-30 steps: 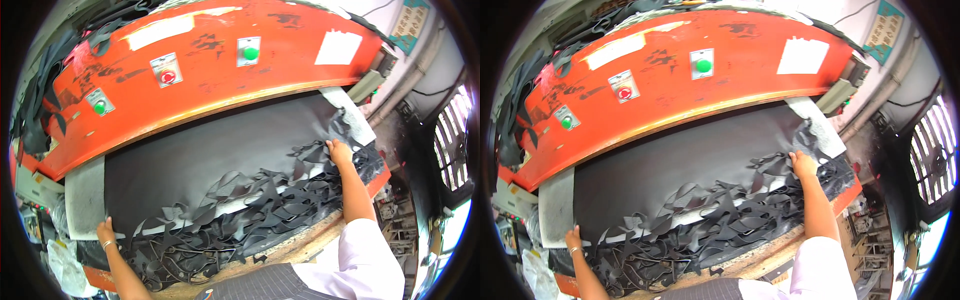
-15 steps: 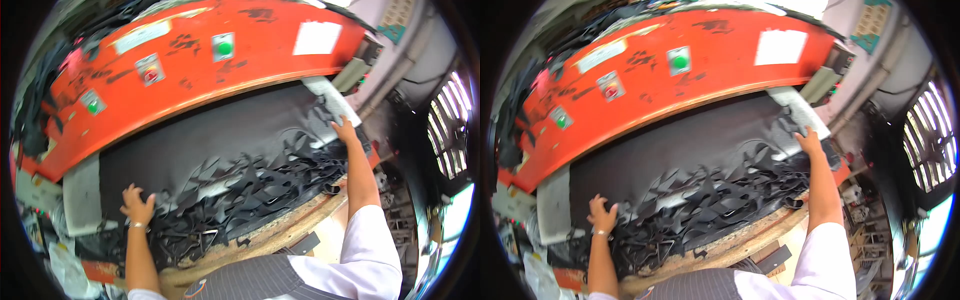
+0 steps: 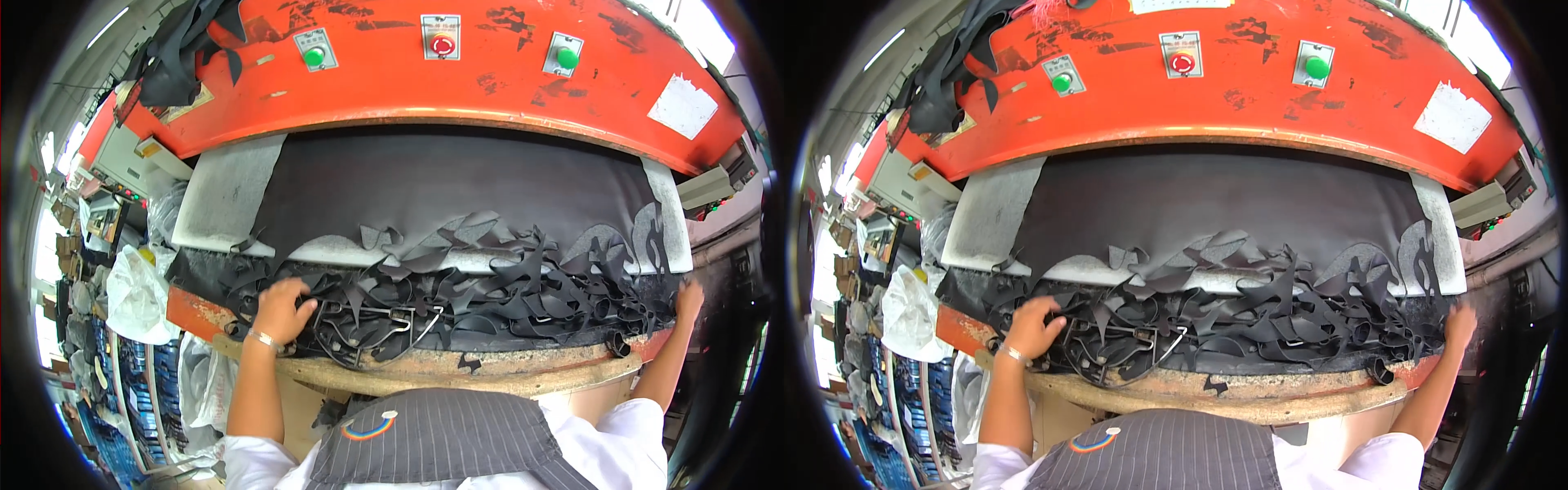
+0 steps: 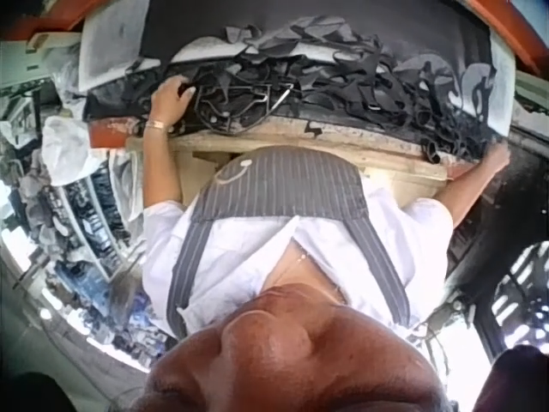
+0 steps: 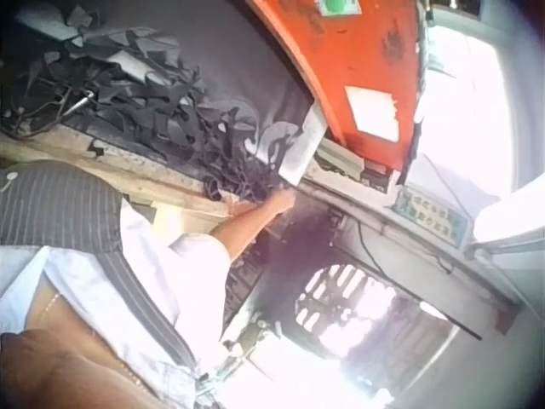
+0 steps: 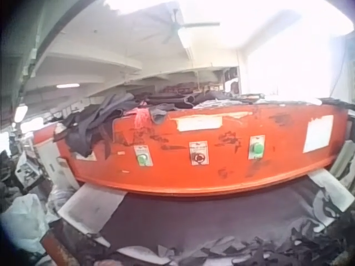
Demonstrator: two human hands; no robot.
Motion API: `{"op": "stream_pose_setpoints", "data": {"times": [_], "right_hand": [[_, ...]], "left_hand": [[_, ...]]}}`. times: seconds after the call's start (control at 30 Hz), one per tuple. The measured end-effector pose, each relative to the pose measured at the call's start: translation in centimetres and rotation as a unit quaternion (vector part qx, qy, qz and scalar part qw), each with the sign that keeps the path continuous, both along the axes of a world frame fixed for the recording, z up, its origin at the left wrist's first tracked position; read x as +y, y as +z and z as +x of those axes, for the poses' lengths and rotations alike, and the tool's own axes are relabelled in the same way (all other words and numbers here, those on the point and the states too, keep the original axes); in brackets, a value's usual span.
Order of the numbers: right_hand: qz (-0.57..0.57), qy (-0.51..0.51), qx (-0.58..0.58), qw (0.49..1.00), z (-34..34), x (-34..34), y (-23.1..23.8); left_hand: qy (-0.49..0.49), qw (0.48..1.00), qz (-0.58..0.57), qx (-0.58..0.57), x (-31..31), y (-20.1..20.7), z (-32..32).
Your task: Cutting out shoe components from a sheet of material using a hydraulic press and metal dies.
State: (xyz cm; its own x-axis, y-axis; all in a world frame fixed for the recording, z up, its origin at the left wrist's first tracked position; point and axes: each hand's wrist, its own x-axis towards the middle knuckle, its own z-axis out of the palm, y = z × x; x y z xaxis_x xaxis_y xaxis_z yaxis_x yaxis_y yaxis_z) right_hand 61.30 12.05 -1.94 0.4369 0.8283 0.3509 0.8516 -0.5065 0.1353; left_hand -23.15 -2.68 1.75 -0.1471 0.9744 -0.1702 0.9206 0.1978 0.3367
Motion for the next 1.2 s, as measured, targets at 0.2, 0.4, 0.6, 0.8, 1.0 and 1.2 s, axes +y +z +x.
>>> {"op": "stream_pose_setpoints", "data": {"times": [0.2, 0.4, 0.6, 0.8, 1.0, 1.2], "right_hand": [[-0.026, 0.396, 0.311, 0.864, -34.5, 4.6, 6.8], [-0.191, 0.594, 0.165, 0.763, -44.4, 0.2, 2.7], [-0.238, 0.554, 0.246, 0.759, -37.8, -4.8, 3.1], [-0.091, 0.616, 0.216, 0.752, -45.3, -9.6, 6.7], [-0.301, 0.709, 0.168, 0.615, -62.3, -11.3, 5.4], [-0.351, 0.668, 0.13, 0.643, -64.9, -11.6, 3.5]], "left_hand": [[-0.043, 0.996, 0.052, 0.066, 4.3, -1.8, 5.0], [-0.157, 0.987, -0.006, 0.041, 0.9, -3.3, 10.1], [-0.197, 0.969, -0.018, -0.149, -3.2, -1.4, 5.2], [-0.231, 0.939, 0.13, -0.219, 5.7, -0.4, 2.1], [-0.289, 0.926, 0.199, -0.143, 17.5, -4.2, 1.5], [-0.207, 0.961, 0.171, 0.065, 19.3, -7.5, -11.9]]}}
